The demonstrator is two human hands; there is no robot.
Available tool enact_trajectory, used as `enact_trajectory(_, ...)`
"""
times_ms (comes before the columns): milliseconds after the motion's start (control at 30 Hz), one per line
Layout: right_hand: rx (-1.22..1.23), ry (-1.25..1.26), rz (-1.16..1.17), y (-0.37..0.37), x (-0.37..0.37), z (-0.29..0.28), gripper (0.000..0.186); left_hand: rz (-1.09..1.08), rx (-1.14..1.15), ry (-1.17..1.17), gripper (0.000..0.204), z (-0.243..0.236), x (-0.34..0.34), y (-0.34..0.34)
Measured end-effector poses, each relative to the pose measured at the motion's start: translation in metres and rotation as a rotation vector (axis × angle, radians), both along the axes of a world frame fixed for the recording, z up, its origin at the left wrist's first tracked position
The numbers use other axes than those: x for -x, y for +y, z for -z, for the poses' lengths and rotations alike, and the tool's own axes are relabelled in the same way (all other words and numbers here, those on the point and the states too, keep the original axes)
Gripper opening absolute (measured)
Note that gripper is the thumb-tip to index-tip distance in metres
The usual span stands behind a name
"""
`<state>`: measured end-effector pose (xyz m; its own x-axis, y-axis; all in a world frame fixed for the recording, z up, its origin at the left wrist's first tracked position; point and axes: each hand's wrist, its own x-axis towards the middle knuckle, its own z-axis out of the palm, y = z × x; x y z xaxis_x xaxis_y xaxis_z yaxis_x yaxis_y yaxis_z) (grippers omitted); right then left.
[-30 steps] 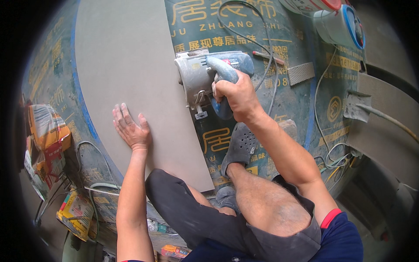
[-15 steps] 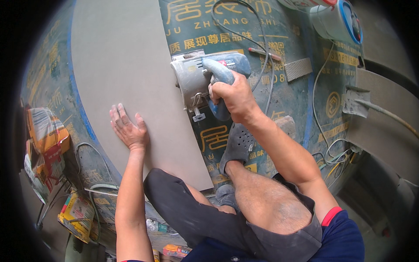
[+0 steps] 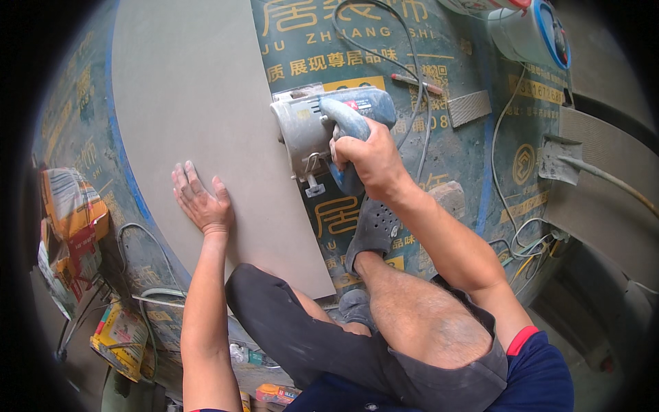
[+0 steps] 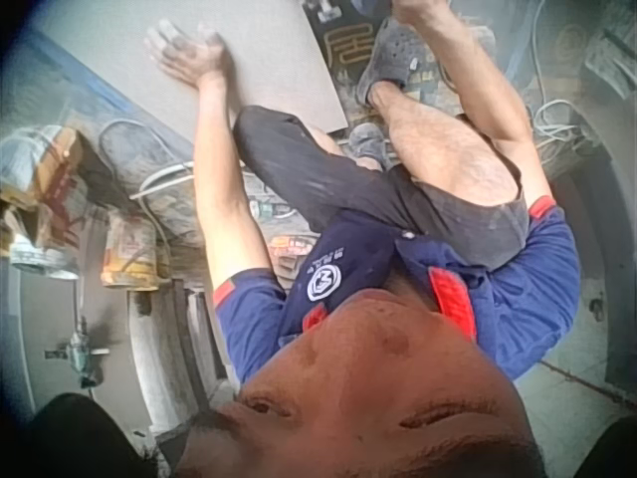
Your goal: The person cuts a large tile using a circular saw while holding it steady by hand on a floor, then uses an angle grinder to shape a hole in the center of the tile, and finally applies mortar to the back of the tile with a trowel.
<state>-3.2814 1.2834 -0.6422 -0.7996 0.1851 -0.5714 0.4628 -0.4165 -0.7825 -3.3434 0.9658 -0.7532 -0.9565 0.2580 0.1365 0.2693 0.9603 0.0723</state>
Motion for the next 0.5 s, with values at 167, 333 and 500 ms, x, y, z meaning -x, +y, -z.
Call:
enact_trajectory(167, 0.019, -0.031, 0.025, -0.004, -0.003, -0.002, 0.011, -0.005, 0.007, -0.002, 0.071, 0.002, 0.001, -0.003)
enact_trajectory(333, 0.024, -0.034, -0.006, 0.000, -0.011, 0.001, 0.014, -0.007, 0.009, -0.016, 0.072, 0.002, 0.000, -0.002)
enact_trajectory(500, 0.018, -0.052, 0.008, -0.003, -0.013, -0.002, 0.008, -0.004, 0.008, -0.015, 0.072, 0.002, 0.000, -0.002)
